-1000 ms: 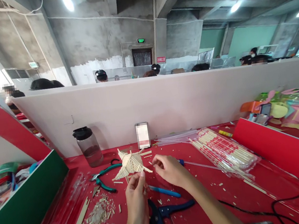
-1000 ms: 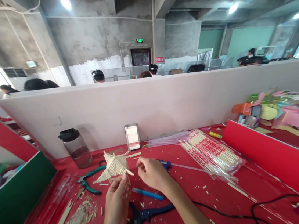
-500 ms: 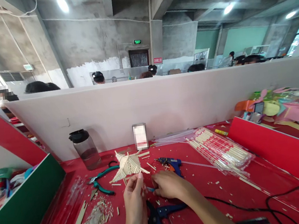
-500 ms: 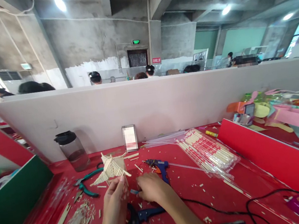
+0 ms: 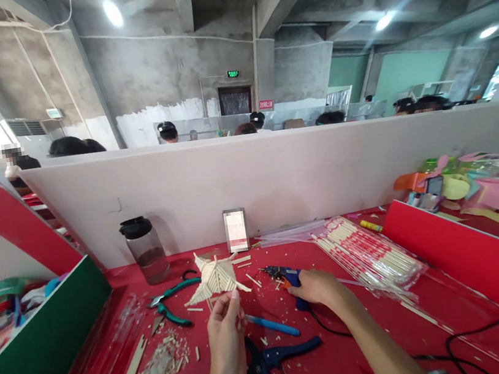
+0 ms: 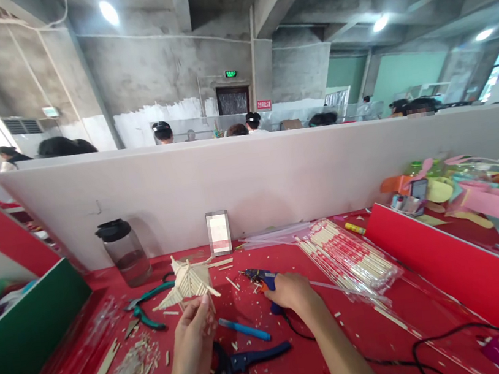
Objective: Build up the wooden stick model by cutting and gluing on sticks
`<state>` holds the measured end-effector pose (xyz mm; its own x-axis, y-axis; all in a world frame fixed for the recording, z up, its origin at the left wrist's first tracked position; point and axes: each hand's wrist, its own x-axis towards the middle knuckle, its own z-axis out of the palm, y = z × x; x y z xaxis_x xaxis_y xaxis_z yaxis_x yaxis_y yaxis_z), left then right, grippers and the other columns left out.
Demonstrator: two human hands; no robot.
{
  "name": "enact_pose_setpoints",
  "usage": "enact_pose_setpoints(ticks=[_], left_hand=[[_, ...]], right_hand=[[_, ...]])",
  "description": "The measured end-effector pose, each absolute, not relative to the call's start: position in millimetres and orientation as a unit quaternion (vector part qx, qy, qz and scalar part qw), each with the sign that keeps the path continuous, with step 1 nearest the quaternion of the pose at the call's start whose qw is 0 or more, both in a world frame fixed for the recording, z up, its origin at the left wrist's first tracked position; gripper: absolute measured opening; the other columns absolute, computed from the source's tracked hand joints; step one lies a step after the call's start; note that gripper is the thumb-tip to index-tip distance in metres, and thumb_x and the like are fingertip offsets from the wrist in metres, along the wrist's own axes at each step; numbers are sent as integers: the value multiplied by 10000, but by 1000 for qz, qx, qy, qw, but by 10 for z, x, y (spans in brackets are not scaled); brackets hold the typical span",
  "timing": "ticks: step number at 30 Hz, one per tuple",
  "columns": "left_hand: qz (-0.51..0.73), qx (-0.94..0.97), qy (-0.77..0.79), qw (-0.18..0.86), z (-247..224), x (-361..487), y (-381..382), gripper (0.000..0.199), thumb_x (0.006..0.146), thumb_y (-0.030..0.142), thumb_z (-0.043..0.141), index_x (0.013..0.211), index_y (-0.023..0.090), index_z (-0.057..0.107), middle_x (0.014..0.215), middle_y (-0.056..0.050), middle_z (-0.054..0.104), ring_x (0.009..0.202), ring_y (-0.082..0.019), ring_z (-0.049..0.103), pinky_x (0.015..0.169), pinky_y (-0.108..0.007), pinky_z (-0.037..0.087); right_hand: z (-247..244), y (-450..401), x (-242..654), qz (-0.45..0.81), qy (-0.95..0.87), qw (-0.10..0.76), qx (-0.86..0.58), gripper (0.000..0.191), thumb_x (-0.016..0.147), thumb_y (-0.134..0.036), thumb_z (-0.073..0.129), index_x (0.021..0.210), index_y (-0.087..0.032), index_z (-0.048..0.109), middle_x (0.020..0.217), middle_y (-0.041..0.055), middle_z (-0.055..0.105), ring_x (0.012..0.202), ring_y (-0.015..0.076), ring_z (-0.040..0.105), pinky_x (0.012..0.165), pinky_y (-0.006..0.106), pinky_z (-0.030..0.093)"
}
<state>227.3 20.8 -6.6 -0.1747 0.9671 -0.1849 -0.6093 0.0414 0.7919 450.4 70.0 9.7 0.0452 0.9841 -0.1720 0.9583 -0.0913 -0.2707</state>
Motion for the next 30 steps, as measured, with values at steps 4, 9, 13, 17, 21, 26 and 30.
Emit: enact_pose_setpoints(ticks=[4,9,13,17,21,26,30], left_hand=[[650,229,395,607,-75,2262,199,421,602,440,885,780,155,631,569,72,482,491,-45,411,475,-160,347],[648,238,386,612,-161,2241,204,389,655,451,855,784,167,622,547,74,482,482,-45,393,468,-153,323],[646,245,399,603,-185,2212,195,397,637,452,864,799,166,641,547,76,484,481,-45,402,463,-145,320],[646,251,398,601,-150,2144,174,407,602,444,883,797,164,660,575,74,503,502,-43,421,480,-138,332],[623,260,405,617,-107,2037,164,377,589,403,892,782,169,668,606,72,530,518,-46,445,500,-141,341],[560,302,408,654,-4,1871,91,344,609,393,874,755,173,653,678,39,617,562,-88,534,552,-188,384],[529,335,429,651,65,1734,51,334,635,414,847,757,185,638,666,31,623,558,-109,556,544,-202,355]], right_hand=[[99,748,4558,218,-675,72,-701,261,816,-430,671,795,-173,710,854,151,752,874,332,714,736,352,488],[155,773,4670,312,-664,132,-666,290,973,-390,411,941,-182,611,700,61,718,626,205,701,592,270,482],[219,708,4681,409,-621,361,-563,265,944,-451,470,1017,-203,531,801,34,712,732,183,694,724,292,514],[313,584,4591,541,-517,516,-418,347,791,-429,716,1025,-214,576,852,19,702,798,191,672,808,328,500],[343,474,4446,625,-439,545,-346,416,714,-339,806,1069,-223,624,906,30,701,873,211,667,848,371,503],[336,404,4294,617,-419,578,-332,466,606,-289,882,1003,-215,649,897,25,686,801,189,661,835,370,511],[426,305,4205,564,-475,557,-382,422,619,-385,850,937,-195,650,829,22,659,761,191,634,781,339,499]])
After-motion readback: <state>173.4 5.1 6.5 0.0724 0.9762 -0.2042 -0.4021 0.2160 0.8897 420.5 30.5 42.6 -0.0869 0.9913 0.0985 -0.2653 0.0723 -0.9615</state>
